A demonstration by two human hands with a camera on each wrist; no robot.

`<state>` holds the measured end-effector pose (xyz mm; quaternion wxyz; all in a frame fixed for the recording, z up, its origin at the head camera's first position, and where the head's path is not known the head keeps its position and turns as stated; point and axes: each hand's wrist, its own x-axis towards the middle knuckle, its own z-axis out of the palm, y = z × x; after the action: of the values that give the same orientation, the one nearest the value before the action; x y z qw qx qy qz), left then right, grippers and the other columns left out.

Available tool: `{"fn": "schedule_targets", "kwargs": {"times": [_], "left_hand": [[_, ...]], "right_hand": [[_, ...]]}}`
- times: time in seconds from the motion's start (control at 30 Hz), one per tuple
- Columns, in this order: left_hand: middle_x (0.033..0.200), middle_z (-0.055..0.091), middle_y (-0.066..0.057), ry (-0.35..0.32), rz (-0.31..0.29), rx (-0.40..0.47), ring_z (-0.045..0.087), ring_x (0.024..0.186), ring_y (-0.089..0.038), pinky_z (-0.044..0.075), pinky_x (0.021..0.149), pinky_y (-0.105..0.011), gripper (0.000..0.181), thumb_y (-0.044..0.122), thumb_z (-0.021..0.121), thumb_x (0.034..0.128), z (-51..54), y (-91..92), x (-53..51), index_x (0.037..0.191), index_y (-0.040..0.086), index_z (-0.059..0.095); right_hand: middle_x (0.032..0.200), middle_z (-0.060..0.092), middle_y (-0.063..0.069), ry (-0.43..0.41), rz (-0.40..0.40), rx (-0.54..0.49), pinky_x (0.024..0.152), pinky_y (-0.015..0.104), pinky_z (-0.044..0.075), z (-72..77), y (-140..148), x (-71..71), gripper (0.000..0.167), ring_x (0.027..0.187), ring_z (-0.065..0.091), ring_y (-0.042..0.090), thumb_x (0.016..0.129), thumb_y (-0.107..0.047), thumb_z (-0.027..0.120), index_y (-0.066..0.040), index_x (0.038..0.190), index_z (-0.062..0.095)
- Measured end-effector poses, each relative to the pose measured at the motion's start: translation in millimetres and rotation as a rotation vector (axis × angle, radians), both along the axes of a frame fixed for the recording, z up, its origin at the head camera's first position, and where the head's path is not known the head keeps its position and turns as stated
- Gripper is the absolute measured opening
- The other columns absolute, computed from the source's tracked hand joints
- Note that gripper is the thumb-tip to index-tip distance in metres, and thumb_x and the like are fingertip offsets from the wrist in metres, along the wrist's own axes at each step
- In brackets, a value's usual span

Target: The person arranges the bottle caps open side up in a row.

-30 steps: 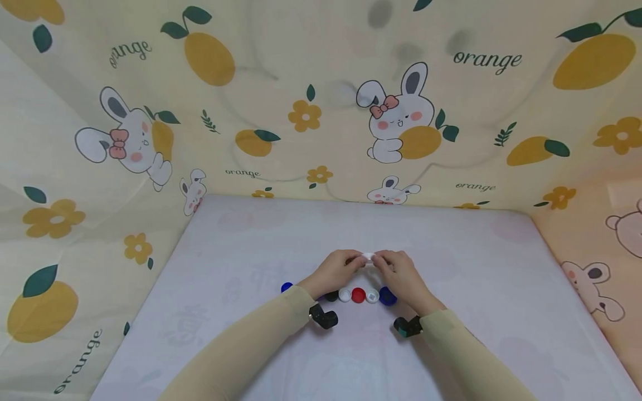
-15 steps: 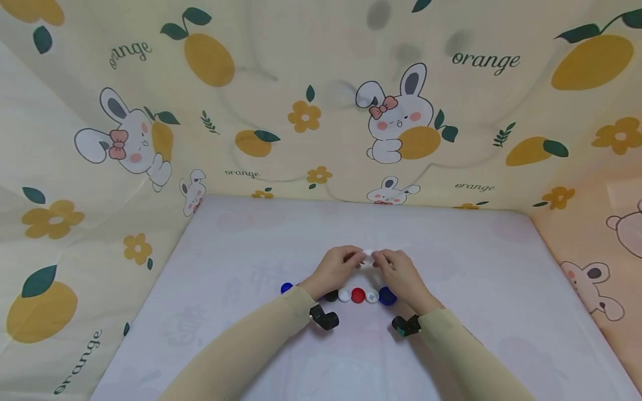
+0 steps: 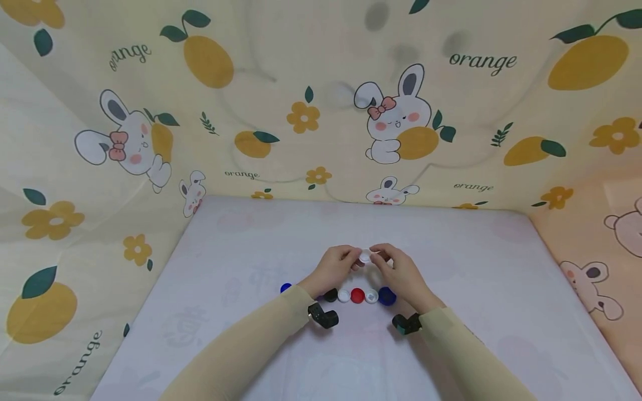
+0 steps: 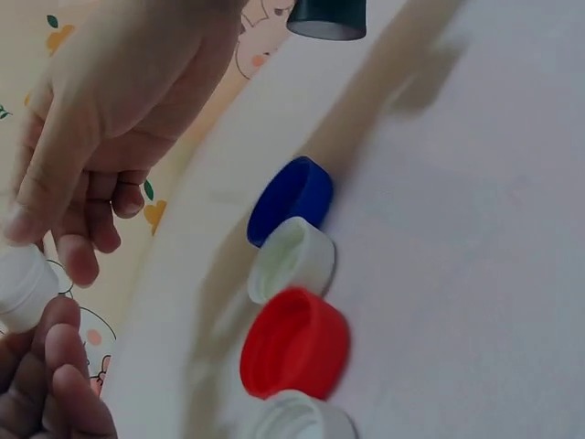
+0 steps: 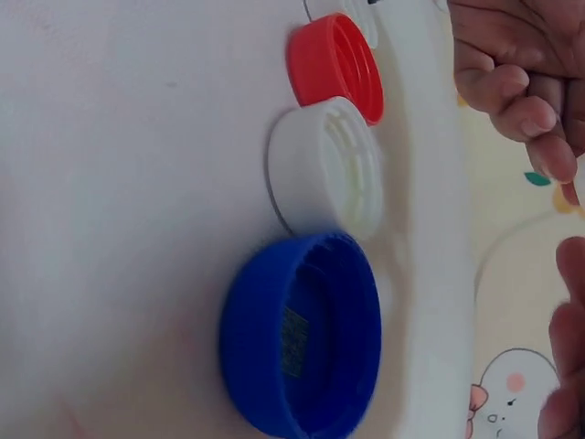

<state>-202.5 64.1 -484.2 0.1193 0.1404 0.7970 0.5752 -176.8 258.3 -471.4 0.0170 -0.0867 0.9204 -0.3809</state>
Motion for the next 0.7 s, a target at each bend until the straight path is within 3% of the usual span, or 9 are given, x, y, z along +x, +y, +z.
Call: {"fn": "schedule_targets", "kwargs": {"times": [0.17,0.4,0.7], "left_hand": [[0.082,0.068,0.009,-0.040,0.021,0.053,0.064,0.079,-0.011,0.049,0.069,-0.026,0.035,0.043,0.049,0.1000,1.4,0.3,0.6,0.091,0.017,0.070],[0.084,0.069,0.007,-0.052,-0.006,0.101,0.066,0.085,-0.020,0.051,0.070,-0.026,0.026,0.037,0.052,0.0998,0.4,-0.6,3.2,0.101,0.015,0.067],[0.092,0.072,-0.005,-0.014,-0.082,0.031,0.064,0.080,-0.018,0.046,0.064,-0.023,0.026,0.026,0.056,0.0996,-3.4,-4.6,5.9,0.122,0.015,0.061]], "right_hand": [[0.100,0.062,-0.001,0.030,0.036,-0.009,0.083,0.040,0.042,2.3,1,2.3,0.047,0.091,0.053,0.021,0.092,-0.049,0.060,-0.023,0.131,0.054],[0.098,0.062,-0.003,0.008,0.050,-0.002,0.080,0.039,0.043,-3.3,2,3.6,0.050,0.088,0.052,0.020,0.091,-0.049,0.061,-0.023,0.131,0.053],[0.094,0.062,-0.003,-0.005,0.043,0.023,0.070,0.034,0.046,-9.9,2,4.9,0.043,0.082,0.051,0.021,0.093,-0.044,0.061,-0.021,0.130,0.054]]}}
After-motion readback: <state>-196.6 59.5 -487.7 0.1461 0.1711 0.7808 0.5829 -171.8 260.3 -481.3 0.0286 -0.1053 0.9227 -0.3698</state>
